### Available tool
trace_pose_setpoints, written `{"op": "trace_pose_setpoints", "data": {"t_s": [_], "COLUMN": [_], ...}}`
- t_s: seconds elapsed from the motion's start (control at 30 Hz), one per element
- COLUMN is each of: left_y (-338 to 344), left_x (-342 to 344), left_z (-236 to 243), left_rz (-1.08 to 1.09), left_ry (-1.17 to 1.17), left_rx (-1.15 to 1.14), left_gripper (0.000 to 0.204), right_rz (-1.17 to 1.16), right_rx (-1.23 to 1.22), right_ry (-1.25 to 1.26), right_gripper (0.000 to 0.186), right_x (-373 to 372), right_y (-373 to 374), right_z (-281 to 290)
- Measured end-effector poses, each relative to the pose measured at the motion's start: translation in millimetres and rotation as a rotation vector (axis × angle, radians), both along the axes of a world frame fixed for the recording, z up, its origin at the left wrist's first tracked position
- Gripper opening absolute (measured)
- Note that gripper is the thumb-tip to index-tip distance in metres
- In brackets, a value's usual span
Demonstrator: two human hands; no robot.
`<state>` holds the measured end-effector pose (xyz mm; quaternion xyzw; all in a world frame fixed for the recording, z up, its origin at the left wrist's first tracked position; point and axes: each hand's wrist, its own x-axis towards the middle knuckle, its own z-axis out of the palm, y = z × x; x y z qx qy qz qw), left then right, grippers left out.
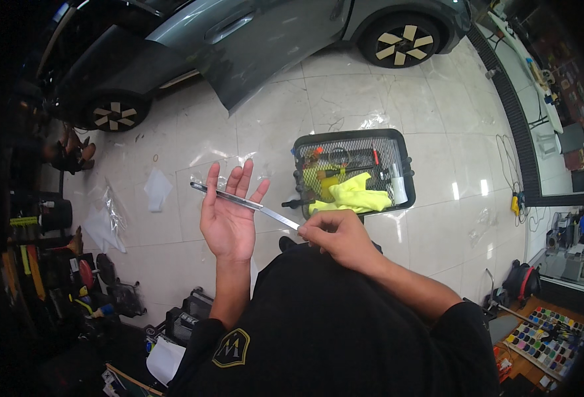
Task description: The person applies a protective film to a car door window. They spray the window with liquid, wipe it with a cloth, and use a squeegee to smooth the film. They also use a knife to trim the film edges and a plastic tool to tuck the film into the window frame.
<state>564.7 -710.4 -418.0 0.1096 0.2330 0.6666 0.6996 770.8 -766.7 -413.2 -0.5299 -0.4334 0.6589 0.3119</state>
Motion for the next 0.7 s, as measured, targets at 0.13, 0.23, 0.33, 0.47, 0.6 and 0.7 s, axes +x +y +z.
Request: {"op": "trace_pose_setpoints", "data": {"t_s": [0.13, 0.23, 0.33, 0.47, 0.6, 0.7], "left_y": [-0.5, -0.3, -0.4, -1.6, -3.4, -5.8], "left_x": [0.2, 0.7, 4.1, 6.6, 9.2, 12.1], "left_z": [-0.5, -0.5, 3.6, 4.0, 0.1, -3.1], "left_rz": [-0.002, 0.002, -0.001, -0.021, -0.050, -0.067], "left_ry": [0.006, 0.024, 0.052, 0.082, 0.095, 0.156], "left_rx": [0.005, -0.003, -0.003, -0.002, 0.009, 0.028], "left_gripper": [0.044, 0.044, 0.044, 0.044, 0.044, 0.044], "right_rz": [-0.034, -0.041, -0.034, -0.035, -0.037, -0.034], "right_rx": [-0.019, -0.002, -0.012, -0.009, -0.016, -0.036], "right_ry": [0.027, 0.029, 0.003, 0.010, 0.033, 0.059], "right_gripper": [0.017, 0.017, 0.017, 0.017, 0.018, 0.018], "right_x": [-0.3, 0.0, -0.1, 0.2, 0.3, -0.6], "right_y": [-2.2, -2.6, -2.8, -3.5, -3.1, -2.0], "right_z": [0.5, -1.2, 1.3, -0.8, -4.3, -3.4]}}
